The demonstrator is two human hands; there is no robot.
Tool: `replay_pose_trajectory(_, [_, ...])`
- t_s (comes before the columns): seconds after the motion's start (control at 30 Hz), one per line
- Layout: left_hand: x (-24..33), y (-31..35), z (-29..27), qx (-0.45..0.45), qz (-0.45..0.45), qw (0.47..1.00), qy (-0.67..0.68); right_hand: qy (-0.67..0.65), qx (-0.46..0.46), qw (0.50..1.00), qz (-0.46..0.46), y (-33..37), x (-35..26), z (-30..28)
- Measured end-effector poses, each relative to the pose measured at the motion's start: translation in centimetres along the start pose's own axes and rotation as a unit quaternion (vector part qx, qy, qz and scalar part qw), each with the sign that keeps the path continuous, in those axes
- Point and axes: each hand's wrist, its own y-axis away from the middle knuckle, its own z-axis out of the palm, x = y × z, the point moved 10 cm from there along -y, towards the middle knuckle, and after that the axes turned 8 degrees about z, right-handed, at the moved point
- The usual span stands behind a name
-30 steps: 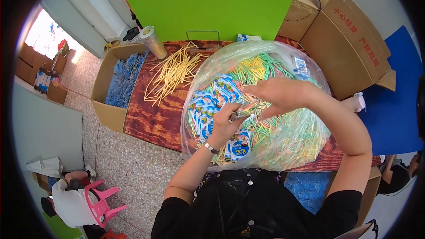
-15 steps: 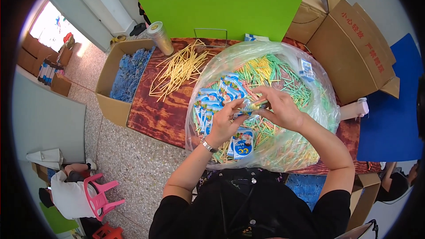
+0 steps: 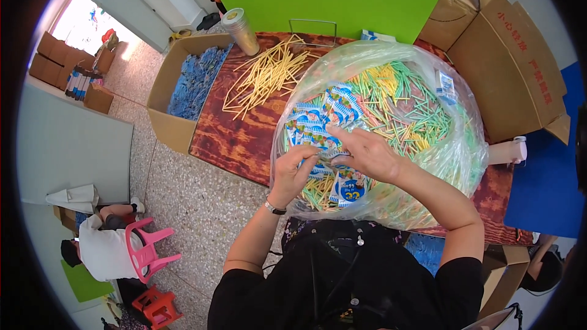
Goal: Packing blue laundry detergent packets and colorful plastic strips into a large transparent bag.
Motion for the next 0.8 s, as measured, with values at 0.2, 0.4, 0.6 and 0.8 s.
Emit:
replay_pose_trajectory(0.2, [-1.2, 1.7, -1.7, -0.012, -0.041, 0.993, -0.113, -0.186, -0.036, 0.974, 0.123, 0.4, 2.8, 5.6])
replay_pose_trajectory(0.4, [-5.3, 2.7, -0.6, -0.054, -0.061, 0.956, -0.283, 0.023, -0.036, 0.989, 0.142, -0.7, 6.3, 8.9])
replay_pose_trajectory(0.6, [-7.6, 3.9, 0.7, -0.077, -0.109, 0.962, -0.237, -0.012, -0.099, 0.977, 0.188, -1.5, 7.4, 11.4])
replay_pose_trajectory(0.8, [-8.5, 2.1, -0.8, -0.012, -0.147, 0.97, -0.194, -0.013, 0.001, 0.992, 0.124, -5.8, 6.3, 8.5])
